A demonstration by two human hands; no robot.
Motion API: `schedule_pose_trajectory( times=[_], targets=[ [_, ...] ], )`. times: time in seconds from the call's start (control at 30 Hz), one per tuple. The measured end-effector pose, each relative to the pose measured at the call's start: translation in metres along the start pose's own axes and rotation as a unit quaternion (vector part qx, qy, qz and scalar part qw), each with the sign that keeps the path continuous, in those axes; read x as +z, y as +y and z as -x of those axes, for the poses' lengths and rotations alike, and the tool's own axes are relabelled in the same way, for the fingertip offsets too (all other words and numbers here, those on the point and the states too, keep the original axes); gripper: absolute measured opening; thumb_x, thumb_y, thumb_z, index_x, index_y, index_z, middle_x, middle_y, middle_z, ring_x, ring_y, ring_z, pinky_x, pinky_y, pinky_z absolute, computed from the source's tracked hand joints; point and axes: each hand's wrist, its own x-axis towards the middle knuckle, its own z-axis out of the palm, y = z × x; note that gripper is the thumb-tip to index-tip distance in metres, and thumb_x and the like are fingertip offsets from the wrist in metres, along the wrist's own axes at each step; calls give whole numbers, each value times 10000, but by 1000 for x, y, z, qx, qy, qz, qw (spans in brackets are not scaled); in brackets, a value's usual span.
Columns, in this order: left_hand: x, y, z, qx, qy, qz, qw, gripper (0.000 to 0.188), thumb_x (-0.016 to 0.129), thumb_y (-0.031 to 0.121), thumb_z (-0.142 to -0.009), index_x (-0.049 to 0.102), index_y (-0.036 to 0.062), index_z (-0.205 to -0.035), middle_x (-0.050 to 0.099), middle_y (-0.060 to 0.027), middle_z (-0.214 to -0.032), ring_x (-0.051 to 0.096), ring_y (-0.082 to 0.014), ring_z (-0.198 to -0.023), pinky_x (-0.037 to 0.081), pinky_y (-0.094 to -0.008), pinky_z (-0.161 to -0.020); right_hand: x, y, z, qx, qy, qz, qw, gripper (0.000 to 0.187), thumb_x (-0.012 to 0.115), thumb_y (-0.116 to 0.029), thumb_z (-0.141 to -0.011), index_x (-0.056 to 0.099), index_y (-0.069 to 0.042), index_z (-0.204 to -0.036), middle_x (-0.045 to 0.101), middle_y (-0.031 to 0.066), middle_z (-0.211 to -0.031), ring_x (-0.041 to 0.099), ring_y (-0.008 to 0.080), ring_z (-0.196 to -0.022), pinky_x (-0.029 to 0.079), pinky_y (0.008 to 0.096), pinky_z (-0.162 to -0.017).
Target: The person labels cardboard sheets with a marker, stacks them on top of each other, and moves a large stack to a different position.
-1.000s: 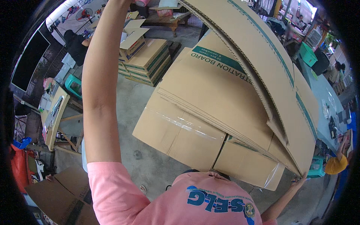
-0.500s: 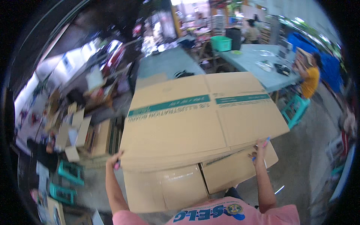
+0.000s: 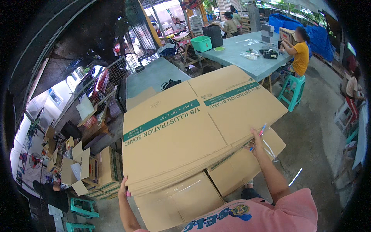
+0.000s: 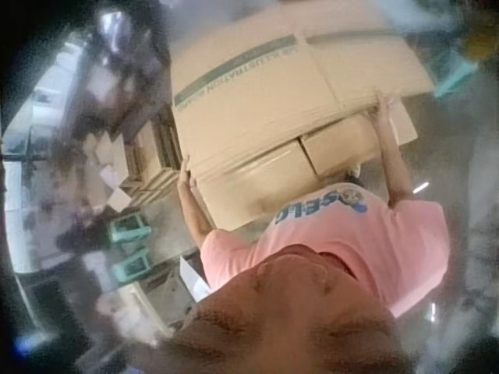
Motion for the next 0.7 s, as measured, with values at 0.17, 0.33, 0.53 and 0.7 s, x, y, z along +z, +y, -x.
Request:
schedule_pose_trajectory(
  times=[0.17, 0.33, 0.53, 0.7],
  targets=[
    [27, -53, 77, -67, 96, -5, 993, 809, 610, 626, -765, 434, 120, -1372, 554, -145, -1267, 597, -279, -993, 511, -402, -757, -12, -45, -19, 19, -98, 56, 993, 461, 668, -499, -783, 534, -136, -1033, 467, -36, -703, 280, 51, -398, 557, 438, -718],
    [127, -102, 190, -98, 150, 72, 981, 766, 585, 615, -788, 458, 77, -1318, 577, -111, -1107, 569, -220, -849, 466, -344, -623, -21, -82, -70, -67, -141, 122, 980, 470, 664, -418, -806, 565, -76, -1113, 599, 35, -858, 496, 86, -516, 505, 320, -562],
    [254, -132, 267, -154, 194, 177, 953, 759, 569, 659, -776, 513, 58, -1237, 593, -73, -832, 507, -166, -583, 373, -293, -445, 8, -111, -186, 68, -250, 153, 954, 482, 684, -441, -762, 554, -106, -1083, 606, 68, -803, 533, 172, -480, 493, 377, -516],
    [334, -129, 304, -175, 255, 149, 939, 800, 518, 749, -751, 559, 66, -1165, 563, -31, -609, 415, -135, -366, 272, -260, -307, 36, -118, -257, 154, -295, 183, 925, 544, 704, -429, -726, 547, -94, -1125, 613, 97, -912, 570, 208, -551, 487, 462, -749]
  ],
)
